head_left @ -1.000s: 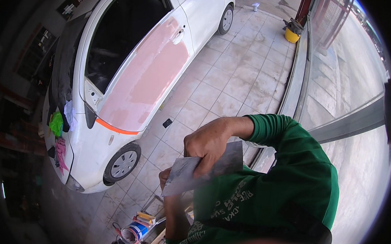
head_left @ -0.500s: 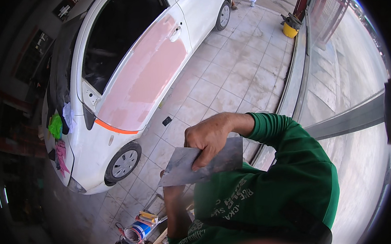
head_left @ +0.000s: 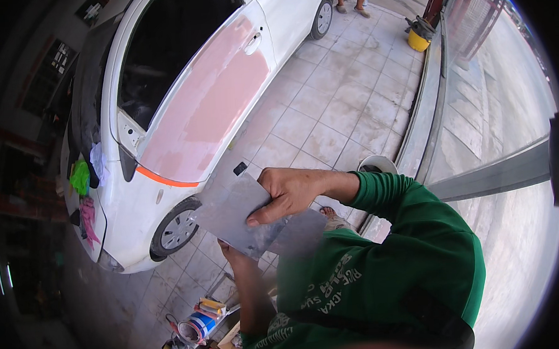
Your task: The person sands the surface of a white car door with a pink primer patch using a sanding block. They move along the door, sanding different sections and occasionally switching sanding blocks.
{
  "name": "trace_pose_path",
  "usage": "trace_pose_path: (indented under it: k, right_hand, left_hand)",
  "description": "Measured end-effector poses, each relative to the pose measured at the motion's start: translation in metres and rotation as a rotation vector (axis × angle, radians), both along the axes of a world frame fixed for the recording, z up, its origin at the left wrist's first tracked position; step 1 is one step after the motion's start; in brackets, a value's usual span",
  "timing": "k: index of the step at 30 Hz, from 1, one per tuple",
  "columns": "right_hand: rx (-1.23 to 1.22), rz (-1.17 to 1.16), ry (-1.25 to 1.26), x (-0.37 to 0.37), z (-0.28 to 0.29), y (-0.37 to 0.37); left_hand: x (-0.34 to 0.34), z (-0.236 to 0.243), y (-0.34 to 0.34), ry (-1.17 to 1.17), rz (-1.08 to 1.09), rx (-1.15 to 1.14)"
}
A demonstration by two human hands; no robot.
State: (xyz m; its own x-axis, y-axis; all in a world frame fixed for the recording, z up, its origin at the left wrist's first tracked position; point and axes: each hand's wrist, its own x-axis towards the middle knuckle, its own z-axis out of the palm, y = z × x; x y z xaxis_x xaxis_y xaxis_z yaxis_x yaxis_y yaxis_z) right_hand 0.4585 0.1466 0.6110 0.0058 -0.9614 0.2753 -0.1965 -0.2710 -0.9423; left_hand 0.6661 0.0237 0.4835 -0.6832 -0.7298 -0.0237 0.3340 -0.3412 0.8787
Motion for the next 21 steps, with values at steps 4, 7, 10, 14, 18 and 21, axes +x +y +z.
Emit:
trace_pose_path:
  k: [4, 7, 10, 14, 18, 21]
  right_hand:
    - [-0.069, -0.500, -0.493, 0.021, -0.027, -0.016]
    - [0.000, -0.713, -0.694, 0.013, -0.043, -0.024]
    - [0.006, -0.643, -0.766, 0.022, -0.054, -0.022]
    - [0.155, -0.362, -0.554, 0.013, -0.063, 0.005]
    - [0.184, -0.368, -0.532, 0.024, -0.062, 0.008]
    - [0.196, -0.387, -0.645, 0.034, -0.064, -0.004]
  left_hand:
    - [-0.016, 0.032, -0.011, 0.231, -0.138, 0.132]
    - [-0.013, 0.028, -0.006, 0.388, -0.317, 0.315]
    - [-0.015, 0.003, 0.006, 0.079, -0.154, -0.027]
    - [-0.001, 0.000, -0.031, 0.040, -0.201, 0.065]
    - [-0.003, 0.039, -0.045, 0.423, -0.180, 0.203]
    - [-0.013, 0.043, -0.029, 0.441, -0.224, 0.125]
